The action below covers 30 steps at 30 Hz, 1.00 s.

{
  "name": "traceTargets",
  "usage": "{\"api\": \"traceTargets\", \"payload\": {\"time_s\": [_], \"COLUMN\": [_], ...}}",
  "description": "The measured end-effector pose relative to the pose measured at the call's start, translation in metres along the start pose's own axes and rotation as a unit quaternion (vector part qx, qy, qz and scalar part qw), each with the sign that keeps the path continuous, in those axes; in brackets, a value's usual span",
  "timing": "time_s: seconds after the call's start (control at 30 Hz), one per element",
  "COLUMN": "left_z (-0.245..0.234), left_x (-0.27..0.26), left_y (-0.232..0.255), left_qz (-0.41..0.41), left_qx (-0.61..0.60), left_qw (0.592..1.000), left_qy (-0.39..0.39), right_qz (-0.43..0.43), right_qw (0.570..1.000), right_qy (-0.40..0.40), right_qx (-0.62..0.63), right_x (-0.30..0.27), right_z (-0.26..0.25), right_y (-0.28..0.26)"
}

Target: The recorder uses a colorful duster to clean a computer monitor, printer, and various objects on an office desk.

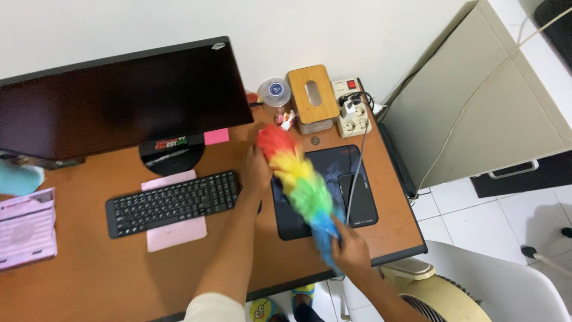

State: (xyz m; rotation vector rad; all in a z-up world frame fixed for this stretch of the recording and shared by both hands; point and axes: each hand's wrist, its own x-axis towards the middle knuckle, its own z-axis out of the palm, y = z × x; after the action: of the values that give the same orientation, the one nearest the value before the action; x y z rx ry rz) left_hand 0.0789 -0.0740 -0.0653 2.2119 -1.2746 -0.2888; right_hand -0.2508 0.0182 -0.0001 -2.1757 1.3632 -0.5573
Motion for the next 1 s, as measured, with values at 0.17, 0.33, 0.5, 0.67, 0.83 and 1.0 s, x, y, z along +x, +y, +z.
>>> {"api": "traceTargets", "payload": {"time_s": [0.17,0.33,0.5,0.67,0.83,1.0], "left_z": [0.057,0.014,-0.025,-0.037,-0.020,-0.027], "left_x": [0.061,0.059,0.048,0.110,0.157,0.150], "left_y": [0.003,0.061,0.098,0.141,0.127,0.134], "left_qz": [0.199,-0.078,0.033,0.088,-0.040,-0.062], "left_qx": [0.050,-0.001,-0.130,-0.270,-0.277,-0.256], "left_qw": [0.966,0.994,0.987,0.935,0.933,0.944], "left_qy": [0.159,-0.080,0.085,0.212,0.225,0.199], "right_qz": [0.019,0.115,0.066,0.071,0.089,0.106], "right_qw": [0.997,0.980,0.965,0.960,0.964,0.967], "right_qy": [0.065,0.116,0.190,0.202,0.195,0.182], "right_qx": [0.030,0.113,0.170,0.182,0.154,0.142], "right_x": [-0.005,0.039,0.055,0.064,0.062,0.050], "right_z": [0.007,-0.008,-0.024,-0.032,-0.038,-0.039], "right_y": [0.044,0.035,0.017,0.011,0.026,0.031]}}
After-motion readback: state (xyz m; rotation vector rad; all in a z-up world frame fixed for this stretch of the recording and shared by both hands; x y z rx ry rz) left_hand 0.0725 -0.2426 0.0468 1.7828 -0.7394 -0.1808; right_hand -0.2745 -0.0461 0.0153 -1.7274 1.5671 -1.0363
